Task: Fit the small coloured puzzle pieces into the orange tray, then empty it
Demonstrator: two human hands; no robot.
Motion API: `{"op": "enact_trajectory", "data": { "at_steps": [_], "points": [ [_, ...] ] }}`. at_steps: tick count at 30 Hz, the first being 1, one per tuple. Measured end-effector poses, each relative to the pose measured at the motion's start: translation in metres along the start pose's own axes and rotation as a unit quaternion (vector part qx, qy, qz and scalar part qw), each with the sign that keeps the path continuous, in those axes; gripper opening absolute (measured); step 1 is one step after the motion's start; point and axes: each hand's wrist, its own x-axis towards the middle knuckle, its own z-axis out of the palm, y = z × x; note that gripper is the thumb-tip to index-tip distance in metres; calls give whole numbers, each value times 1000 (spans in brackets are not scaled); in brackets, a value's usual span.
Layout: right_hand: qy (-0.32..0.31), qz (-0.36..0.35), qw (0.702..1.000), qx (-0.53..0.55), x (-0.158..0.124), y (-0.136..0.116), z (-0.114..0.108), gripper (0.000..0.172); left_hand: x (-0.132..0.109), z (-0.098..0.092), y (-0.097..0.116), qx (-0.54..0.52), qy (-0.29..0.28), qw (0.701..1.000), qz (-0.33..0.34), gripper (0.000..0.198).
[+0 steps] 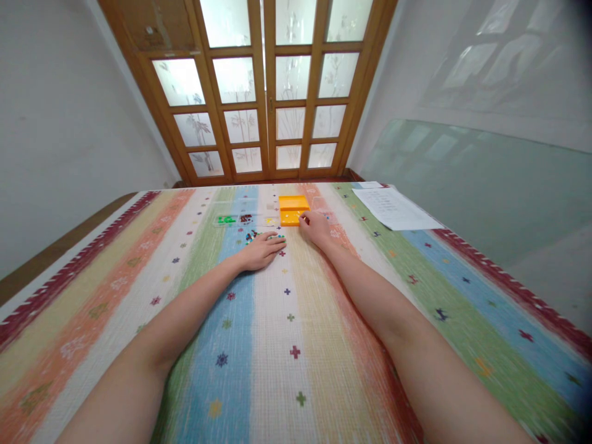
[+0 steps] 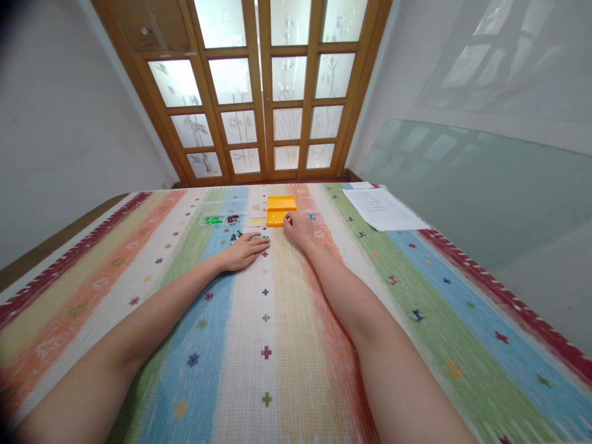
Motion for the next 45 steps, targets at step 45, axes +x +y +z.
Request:
{"op": "enact_trajectory", "data": {
  "at_steps": [45],
  "points": [
    [-16, 6, 1000, -25, 0, -5, -3, 21, -60, -3, -148, -138, 423, 806, -391, 69]
  ]
}}
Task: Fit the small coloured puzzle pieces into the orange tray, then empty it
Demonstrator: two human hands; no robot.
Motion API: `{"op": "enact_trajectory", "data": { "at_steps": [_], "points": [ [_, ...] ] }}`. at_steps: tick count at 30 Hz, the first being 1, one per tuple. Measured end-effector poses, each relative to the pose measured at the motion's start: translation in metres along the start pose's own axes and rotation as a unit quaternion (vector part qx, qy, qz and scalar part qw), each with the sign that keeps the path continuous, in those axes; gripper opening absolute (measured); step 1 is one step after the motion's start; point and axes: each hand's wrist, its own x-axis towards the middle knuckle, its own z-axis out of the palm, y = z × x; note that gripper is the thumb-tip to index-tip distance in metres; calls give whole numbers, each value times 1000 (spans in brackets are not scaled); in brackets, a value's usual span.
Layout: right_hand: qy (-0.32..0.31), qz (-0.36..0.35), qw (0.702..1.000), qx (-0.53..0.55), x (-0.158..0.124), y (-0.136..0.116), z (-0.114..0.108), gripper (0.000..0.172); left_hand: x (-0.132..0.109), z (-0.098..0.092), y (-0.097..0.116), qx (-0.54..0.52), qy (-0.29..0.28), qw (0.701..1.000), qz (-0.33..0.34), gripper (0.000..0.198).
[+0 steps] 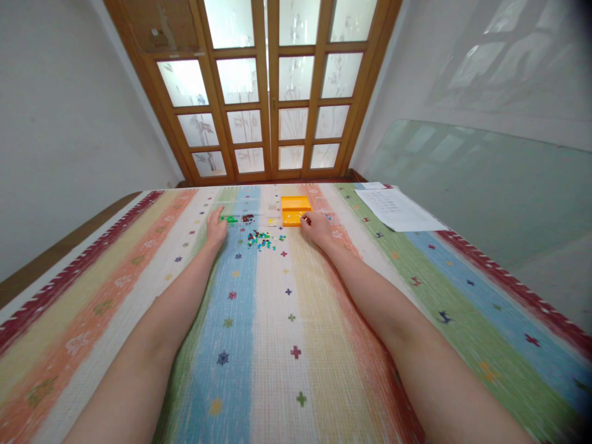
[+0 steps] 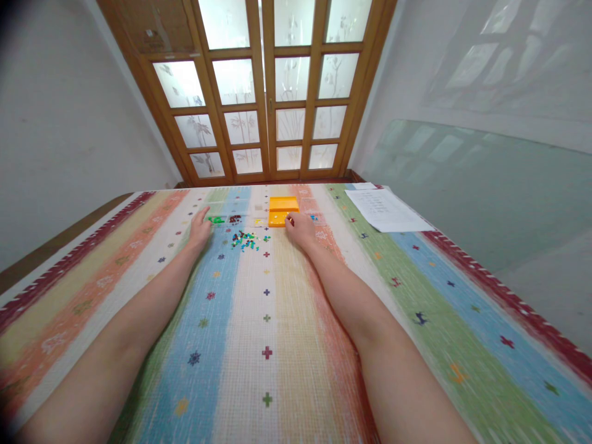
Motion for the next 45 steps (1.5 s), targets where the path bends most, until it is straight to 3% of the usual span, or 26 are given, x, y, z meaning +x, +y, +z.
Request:
{"op": "enact_trajectory", "data": {
  "at_steps": [6, 12, 17, 19, 25, 29, 39, 45],
  "points": [
    [-3, 1, 1000, 3, 0, 0, 0, 22, -11, -4, 19, 18, -24, 997, 70, 48],
    [-3, 2, 1000, 0, 1, 0, 1, 22, -27, -2, 49, 51, -170, 966, 188, 28],
    [1, -5, 1000, -2, 1, 0, 2, 22, -33, -3, 63, 78, -246, 939, 227, 22],
    [2, -7, 1000, -3, 1, 0, 1, 22, -32, -5, 64, 60, -282, 932, 221, 21],
    [0, -2, 1000, -5, 0, -2, -2, 21, -27, -19, 64, -64, -395, 909, 118, 17],
    [-6, -4, 1000, 0, -1, -4, -3, 20, -26, -26, 68, -67, -437, 892, 98, 15],
    [-6, -5, 1000, 0, -1, -5, -3, 21, -27, -26, 71, -30, -459, 882, 106, 18],
    [-8, 0, 1000, 3, -1, -6, -4, 22, -28, -27, 72, -121, -424, 896, 61, 18]
  ]
}}
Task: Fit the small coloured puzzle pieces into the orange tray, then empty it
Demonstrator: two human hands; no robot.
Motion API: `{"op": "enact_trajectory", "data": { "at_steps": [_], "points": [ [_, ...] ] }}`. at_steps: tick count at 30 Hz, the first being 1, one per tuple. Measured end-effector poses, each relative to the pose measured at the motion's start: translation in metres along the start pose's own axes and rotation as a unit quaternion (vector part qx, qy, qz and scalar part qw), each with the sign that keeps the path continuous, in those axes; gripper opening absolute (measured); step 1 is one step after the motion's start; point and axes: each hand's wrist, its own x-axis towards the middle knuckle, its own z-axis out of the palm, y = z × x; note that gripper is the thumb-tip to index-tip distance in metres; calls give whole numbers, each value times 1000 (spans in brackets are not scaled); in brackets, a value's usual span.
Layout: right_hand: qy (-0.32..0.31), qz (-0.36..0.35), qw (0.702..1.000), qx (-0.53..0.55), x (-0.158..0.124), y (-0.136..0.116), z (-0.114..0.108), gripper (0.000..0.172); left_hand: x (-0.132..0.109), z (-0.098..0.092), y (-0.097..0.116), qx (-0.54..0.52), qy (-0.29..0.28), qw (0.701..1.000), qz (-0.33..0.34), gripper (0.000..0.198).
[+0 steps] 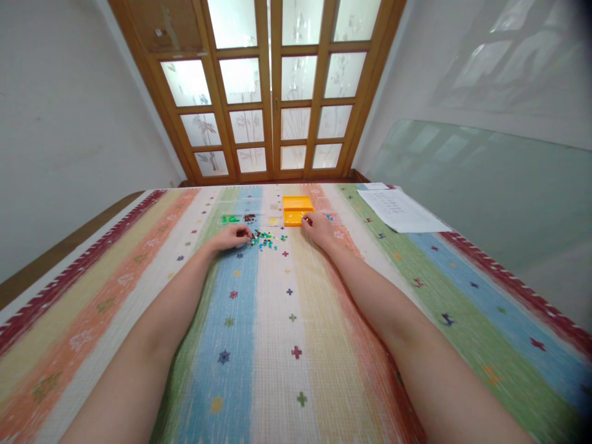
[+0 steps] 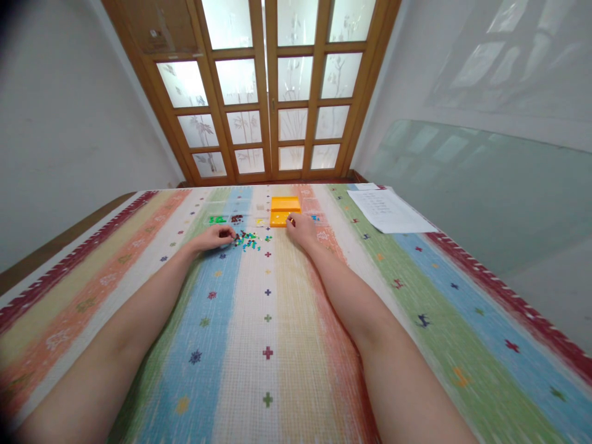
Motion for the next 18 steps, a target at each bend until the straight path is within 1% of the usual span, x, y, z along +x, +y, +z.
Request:
{"op": "enact_trajectory", "data": {
  "at_steps": [2, 5, 8, 11, 13, 15, 18],
  "points": [
    [-2, -2, 1000, 0, 0, 0, 0, 22, 0, -1, -3, -49, 47, 998, -17, 20],
    [-3, -1, 1000, -2, 1, 0, 0, 23, 1, -5, -10, -106, 148, 983, -33, 19],
    [-1, -1, 1000, -3, 1, 2, 2, 24, 3, -11, -18, -139, 262, 955, -22, 16],
    [-1, -3, 1000, 0, 1, 3, 3, 23, 7, -15, -26, -162, 351, 922, -20, 16],
    [-2, -2, 1000, 2, 1, 3, 3, 23, 8, -18, -30, -170, 393, 903, -36, 17],
    [-2, -1, 1000, 3, 0, 3, 3, 22, 9, -19, -35, -173, 421, 888, -65, 20],
    [-3, -3, 1000, 5, 0, 2, 2, 21, 9, -21, -40, -188, 438, 873, -105, 25]
  ]
}}
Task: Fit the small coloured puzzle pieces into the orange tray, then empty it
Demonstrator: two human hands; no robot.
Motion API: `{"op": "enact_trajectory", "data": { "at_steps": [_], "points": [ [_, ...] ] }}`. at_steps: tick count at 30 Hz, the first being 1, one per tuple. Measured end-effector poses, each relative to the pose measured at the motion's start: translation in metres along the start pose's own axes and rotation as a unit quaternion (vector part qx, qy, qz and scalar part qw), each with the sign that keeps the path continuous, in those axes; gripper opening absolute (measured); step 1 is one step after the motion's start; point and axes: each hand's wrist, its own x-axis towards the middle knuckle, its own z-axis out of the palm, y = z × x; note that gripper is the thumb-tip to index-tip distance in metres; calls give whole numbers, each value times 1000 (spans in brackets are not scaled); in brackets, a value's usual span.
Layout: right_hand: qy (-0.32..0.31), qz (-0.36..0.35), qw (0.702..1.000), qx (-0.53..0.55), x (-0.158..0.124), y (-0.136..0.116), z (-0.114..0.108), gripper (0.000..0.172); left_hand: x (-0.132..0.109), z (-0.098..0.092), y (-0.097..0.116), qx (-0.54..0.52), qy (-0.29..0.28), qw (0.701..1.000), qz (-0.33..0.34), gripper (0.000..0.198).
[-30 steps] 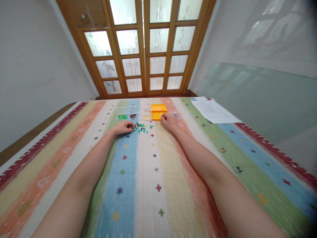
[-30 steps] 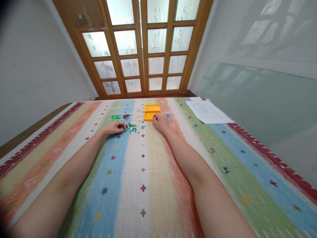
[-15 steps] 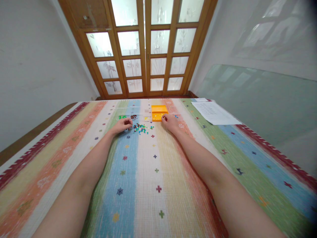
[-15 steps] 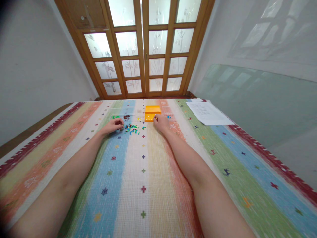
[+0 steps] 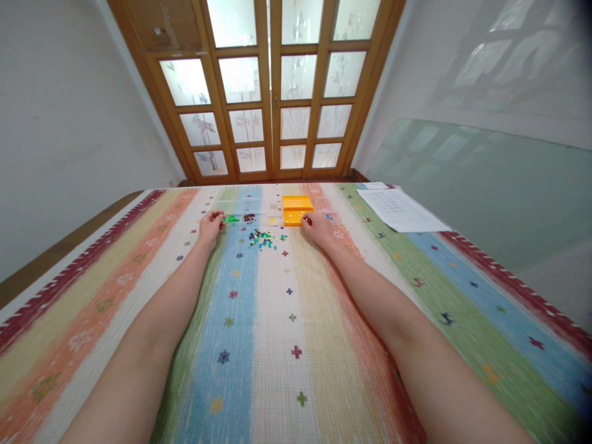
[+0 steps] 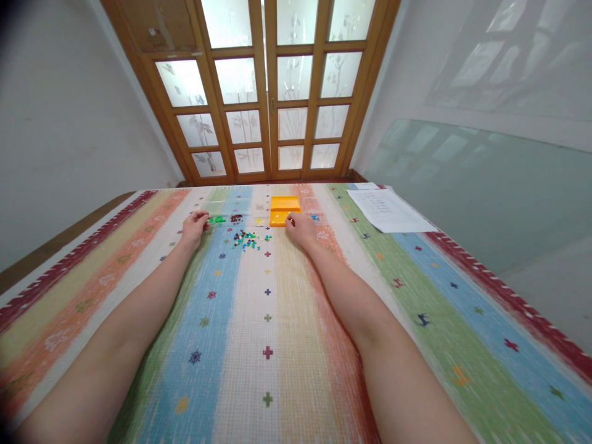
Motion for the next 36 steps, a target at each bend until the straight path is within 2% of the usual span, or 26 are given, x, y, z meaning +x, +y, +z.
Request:
{"op": "enact_trajectory", "data": {
  "at_steps": [4, 8, 11, 14, 17, 20, 22, 24, 31, 36],
  "points": [
    [-2, -6, 1000, -4, 0, 0, 0, 21, 0, -3, -3, -21, -26, 999, -30, 37],
    [-3, -3, 1000, -2, 0, 1, 0, 21, 0, -3, -5, -15, -54, 998, -22, 49],
    [-4, -4, 1000, 2, 0, 1, 1, 22, 0, -2, -8, 23, -73, 997, -3, 45],
    [-6, -2, 1000, -3, 0, 1, 1, 21, -2, -1, -9, 92, -121, 988, 39, 39],
    [-5, -12, 1000, -4, 0, 0, 0, 21, -8, 1, -8, 185, -202, 956, 103, 33],
    [-4, -13, 1000, -4, 0, 0, -1, 22, -16, 5, -5, 286, -278, 899, 181, 27],
    [-5, -10, 1000, -6, 0, -1, -1, 22, -20, 8, -3, 329, -306, 866, 219, 25],
    [-6, -10, 1000, -8, 0, -1, -1, 22, -23, 11, -1, 355, -319, 846, 239, 25],
    [-4, -17, 1000, -7, 0, -1, -1, 21, -30, 21, 6, 399, -333, 809, 274, 26],
    [2, -30, 1000, -8, -1, -1, 0, 21, -31, 23, 6, 397, -337, 806, 281, 24]
  ]
}}
